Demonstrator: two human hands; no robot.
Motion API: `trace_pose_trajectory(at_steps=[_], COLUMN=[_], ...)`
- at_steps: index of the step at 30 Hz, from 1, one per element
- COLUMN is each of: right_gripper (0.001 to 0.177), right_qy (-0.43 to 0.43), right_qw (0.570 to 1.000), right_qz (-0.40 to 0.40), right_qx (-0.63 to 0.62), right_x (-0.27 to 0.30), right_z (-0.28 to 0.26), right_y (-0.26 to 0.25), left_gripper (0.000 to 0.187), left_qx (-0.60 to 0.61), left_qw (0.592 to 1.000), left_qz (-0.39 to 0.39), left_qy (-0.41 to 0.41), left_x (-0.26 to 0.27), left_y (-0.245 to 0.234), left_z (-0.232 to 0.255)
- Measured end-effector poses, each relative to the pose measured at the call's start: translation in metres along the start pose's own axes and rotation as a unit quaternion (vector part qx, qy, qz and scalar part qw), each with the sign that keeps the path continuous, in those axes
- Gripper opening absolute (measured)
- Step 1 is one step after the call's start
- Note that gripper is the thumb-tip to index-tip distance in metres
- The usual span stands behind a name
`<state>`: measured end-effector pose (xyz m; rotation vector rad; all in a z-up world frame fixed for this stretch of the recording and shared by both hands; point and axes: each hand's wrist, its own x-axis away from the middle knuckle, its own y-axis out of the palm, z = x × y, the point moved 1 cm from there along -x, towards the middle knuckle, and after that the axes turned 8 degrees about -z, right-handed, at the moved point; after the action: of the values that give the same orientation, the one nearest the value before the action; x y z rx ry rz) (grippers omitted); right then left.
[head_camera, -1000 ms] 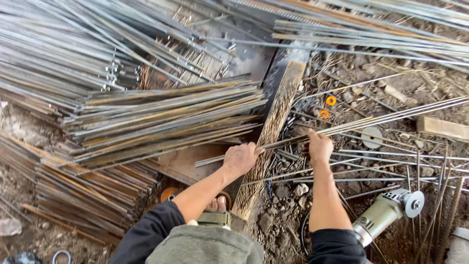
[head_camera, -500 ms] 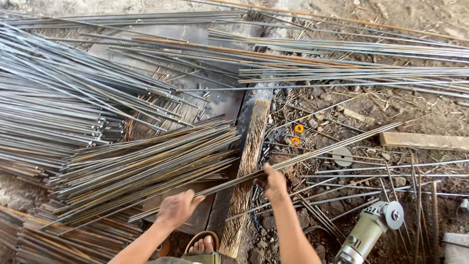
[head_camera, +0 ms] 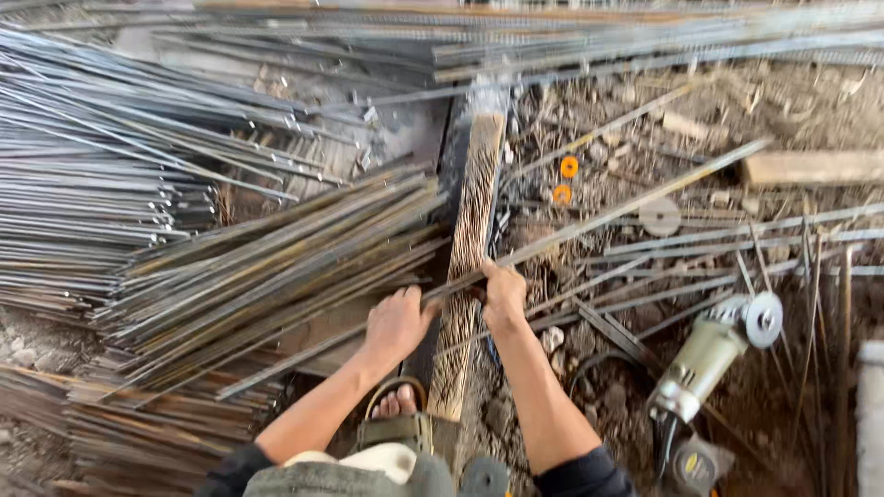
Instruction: The person uses an angle grinder to cut multiple metal rods to a specific length. They measure the rods with a tape measure, align them on a wooden support, and cut them one by one, creating sparks during the process.
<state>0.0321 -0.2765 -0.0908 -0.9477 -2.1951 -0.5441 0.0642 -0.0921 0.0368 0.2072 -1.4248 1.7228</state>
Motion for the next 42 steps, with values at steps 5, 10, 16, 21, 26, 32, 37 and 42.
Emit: trace_pose_trajectory(at_steps=[5, 10, 16, 21, 26, 32, 37, 42], right_gripper=[0.034, 0.026, 0.006, 0.066, 0.085, 0.103, 0.101, 0.092], right_qy=[0.02, -0.003, -0.477, -0.119, 0.073, 0.144, 0.151, 0.127], right_qw=[0.993, 0.959, 0.639, 0.729, 0.81, 0.813, 0.814, 0.843], right_qz=[-0.116, -0.154, 0.36, 0.522, 0.382, 0.356, 0.361, 0.374], right_qx=[0.021, 0.239, 0.484, 0.426, 0.439, 0.439, 0.428, 0.365], right_x=[0.082, 0.1, 0.073, 0.08, 0.098, 0.11, 0.122, 0.136], right_z=[-0.034, -0.063, -0.101, -0.095, -0.078, -0.089, -0.09, -0.092], right_y=[0.027, -0.008, -0.151, -0.251, -0.242, -0.226, -0.225, -0.215], left_gripper=[0.064, 0.054, 0.052, 0.047, 0.048, 0.048, 0.045, 0.045], left_qx=[-0.015, -0.098, -0.25, -0.262, -0.266, -0.255, -0.311, -0.396], left_qw=[0.998, 0.98, 0.912, 0.898, 0.89, 0.886, 0.883, 0.84], left_qz=[0.053, 0.17, 0.318, 0.319, 0.336, 0.349, 0.332, 0.37], left_qy=[0.001, 0.017, 0.066, 0.153, 0.157, 0.169, 0.115, 0.026], left_x=[0.014, 0.02, 0.017, -0.019, -0.024, -0.028, -0.027, -0.018], left_y=[0.004, -0.005, -0.027, -0.025, -0.006, -0.01, -0.013, -0.001], left_z=[-0.025, -0.107, -0.195, -0.22, -0.227, -0.215, -0.208, -0.197])
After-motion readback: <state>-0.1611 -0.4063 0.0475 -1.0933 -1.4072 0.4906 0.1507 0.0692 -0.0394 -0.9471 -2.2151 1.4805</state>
